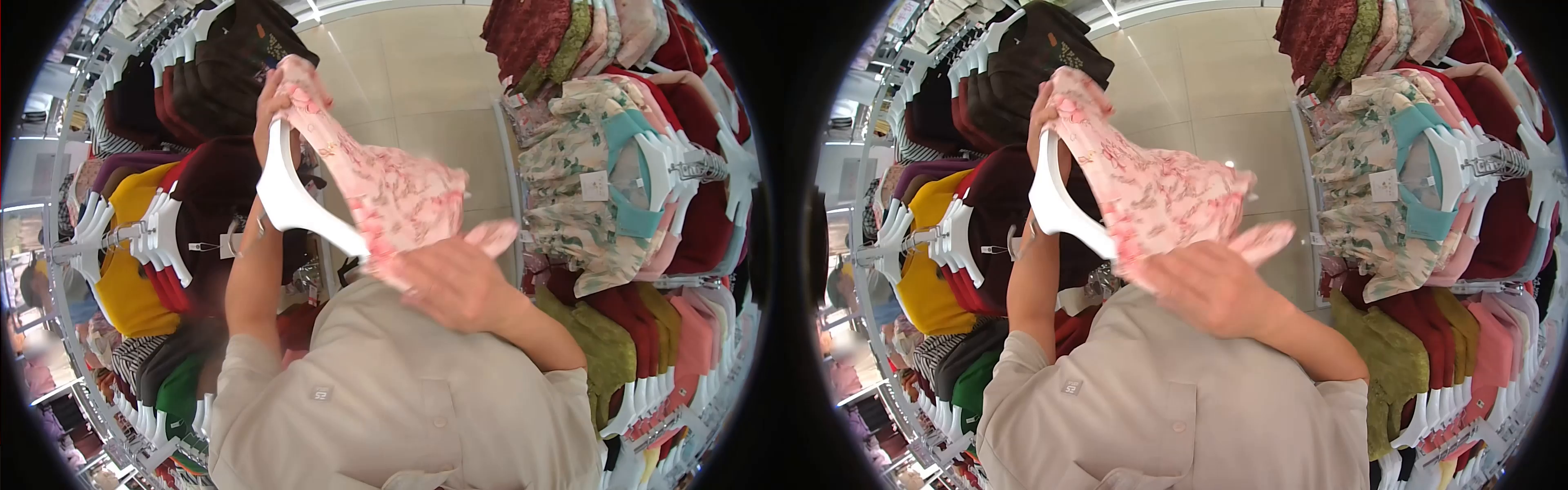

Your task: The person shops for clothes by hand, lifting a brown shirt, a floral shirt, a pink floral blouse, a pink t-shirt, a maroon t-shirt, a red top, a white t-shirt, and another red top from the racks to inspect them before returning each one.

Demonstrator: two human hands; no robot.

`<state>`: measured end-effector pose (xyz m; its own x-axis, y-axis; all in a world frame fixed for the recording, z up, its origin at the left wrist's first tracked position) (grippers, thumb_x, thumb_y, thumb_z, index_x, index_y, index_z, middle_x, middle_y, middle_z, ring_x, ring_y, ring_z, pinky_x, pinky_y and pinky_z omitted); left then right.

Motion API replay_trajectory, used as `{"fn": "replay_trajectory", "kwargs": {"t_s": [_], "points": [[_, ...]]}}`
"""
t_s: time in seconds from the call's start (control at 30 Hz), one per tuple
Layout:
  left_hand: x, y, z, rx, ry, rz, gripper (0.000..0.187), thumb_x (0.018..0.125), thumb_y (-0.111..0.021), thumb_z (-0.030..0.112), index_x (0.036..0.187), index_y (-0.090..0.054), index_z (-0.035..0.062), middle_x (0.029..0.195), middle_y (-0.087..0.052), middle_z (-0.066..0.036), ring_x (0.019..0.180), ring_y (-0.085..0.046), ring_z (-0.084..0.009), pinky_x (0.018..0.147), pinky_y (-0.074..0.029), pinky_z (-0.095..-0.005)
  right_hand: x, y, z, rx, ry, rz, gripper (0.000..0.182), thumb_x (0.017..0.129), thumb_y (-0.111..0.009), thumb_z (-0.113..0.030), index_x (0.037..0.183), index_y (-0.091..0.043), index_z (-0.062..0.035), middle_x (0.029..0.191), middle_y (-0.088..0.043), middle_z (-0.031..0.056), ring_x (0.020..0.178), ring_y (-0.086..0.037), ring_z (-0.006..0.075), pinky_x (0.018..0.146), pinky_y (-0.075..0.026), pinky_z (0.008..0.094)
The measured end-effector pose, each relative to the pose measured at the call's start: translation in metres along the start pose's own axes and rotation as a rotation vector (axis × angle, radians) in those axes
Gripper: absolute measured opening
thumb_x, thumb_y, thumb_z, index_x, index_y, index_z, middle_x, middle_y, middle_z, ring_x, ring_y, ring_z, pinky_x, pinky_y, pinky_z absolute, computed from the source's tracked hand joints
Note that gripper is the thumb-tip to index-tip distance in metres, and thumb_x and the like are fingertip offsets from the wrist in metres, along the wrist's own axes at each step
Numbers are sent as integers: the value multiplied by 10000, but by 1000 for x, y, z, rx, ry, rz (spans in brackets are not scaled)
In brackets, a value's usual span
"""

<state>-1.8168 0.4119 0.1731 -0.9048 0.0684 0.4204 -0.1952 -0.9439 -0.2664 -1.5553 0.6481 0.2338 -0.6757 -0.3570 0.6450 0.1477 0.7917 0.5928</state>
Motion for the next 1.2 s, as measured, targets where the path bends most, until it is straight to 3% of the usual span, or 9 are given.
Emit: {"fn": "replay_trajectory", "kwargs": {"t_s": [0.03, 0.13, 0.2, 0.27, 0.43, 0.8, 0.93, 1.1, 1.2], "points": [[5, -6, -3, -420, 393, 97, 306, 870, -668, 128, 1149, -599, 25, 1426, -471, -205, 1323, -473, -323, 1089, -402, -412, 5, -5, -4, 76, 49, 17, 485, 750, -716, -79, 1221, -613, -27, 1123, -639, 99, 979, -634, 270, 806, -515, 402], [12, -5, -14, -272, 130, -73, 560, 867, -594, 188, 1369, -473, -29, 1450, -450, -202, 1304, -488, -299, 1083, -419, -408, 12, -20, -8, 235, 79, 43, 447, 790, -720, -97, 1211, -601, -6, 1182, -636, 141, 1020, -637, 308, 846, -524, 433], [19, -1, -21, -447, 387, 23, 581, 845, -568, 174, 1393, -469, 11, 1395, -503, -210, 1231, -549, -308, 1059, -444, -416, 6, -34, -6, 314, 39, 26, 459, 792, -705, -75, 1227, -588, 13, 1186, -640, 168, 1024, -640, 321, 858, -526, 428], [32, 12, -30, -676, 511, -255, 573, 833, -562, 156, 1385, -485, 25, 1333, -556, -202, 1166, -587, -313, 1034, -463, -413, -4, -50, -6, 339, -28, -51, 534, 767, -665, -41, 1290, -565, -3, 1114, -653, 144, 953, -649, 294, 788, -531, 387], [39, 22, -44, -710, 551, -372, 531, 883, -537, 140, 1400, -484, 29, 1200, -642, -177, 1057, -639, -295, 957, -510, -410, -10, -56, -10, 388, -19, -146, 459, 782, -605, -22, 1241, -620, -6, 904, -631, 100, 770, -634, 245, 673, -531, 352], [39, 0, -41, -854, 663, -527, 364, 946, -550, 127, 1297, -561, 32, 1320, -585, -202, 1181, -593, -302, 1045, -466, -422, -24, -53, -8, 359, -102, -63, 420, 701, -647, 31, 1118, -679, -3, 947, -671, 115, 799, -663, 276, 698, -546, 378], [31, 5, -46, -289, 333, -183, 199, 903, -629, 75, 1101, -610, 56, 1305, -598, -172, 1186, -592, -280, 1076, -430, -441, -38, -36, 4, 293, -164, -61, 475, 718, -681, -5, 1191, -640, 4, 986, -674, 124, 850, -665, 282, 742, -545, 374], [18, -31, 7, 844, -390, -550, 187, 848, -703, 56, 995, -590, 79, 1145, -681, -105, 1105, -639, -205, 1152, -321, -463, -46, 9, 15, 388, -531, 389, 720, 707, -820, -111, 1347, -509, 2, 1182, -637, 182, 1027, -645, 330, 887, -515, 372], [16, -57, 28, 894, -284, -690, 169, 751, -697, 82, 893, -607, 70, 926, -676, -74, 872, -656, -241, 1117, -351, -443, -55, 41, 26, 354, -548, 286, 837, 696, -854, -123, 1416, -444, -4, 1278, -590, 186, 1140, -606, 302, 955, -480, 378]]}}
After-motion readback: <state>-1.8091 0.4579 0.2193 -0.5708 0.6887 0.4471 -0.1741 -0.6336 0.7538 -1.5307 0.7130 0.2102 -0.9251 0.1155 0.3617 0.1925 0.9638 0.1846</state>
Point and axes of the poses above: each hand's wrist, its own x-axis towards the middle knuckle, its own y-axis out of the back of the hand, z = x × y, the point moved 3 cm from there along x, towards the middle knuckle
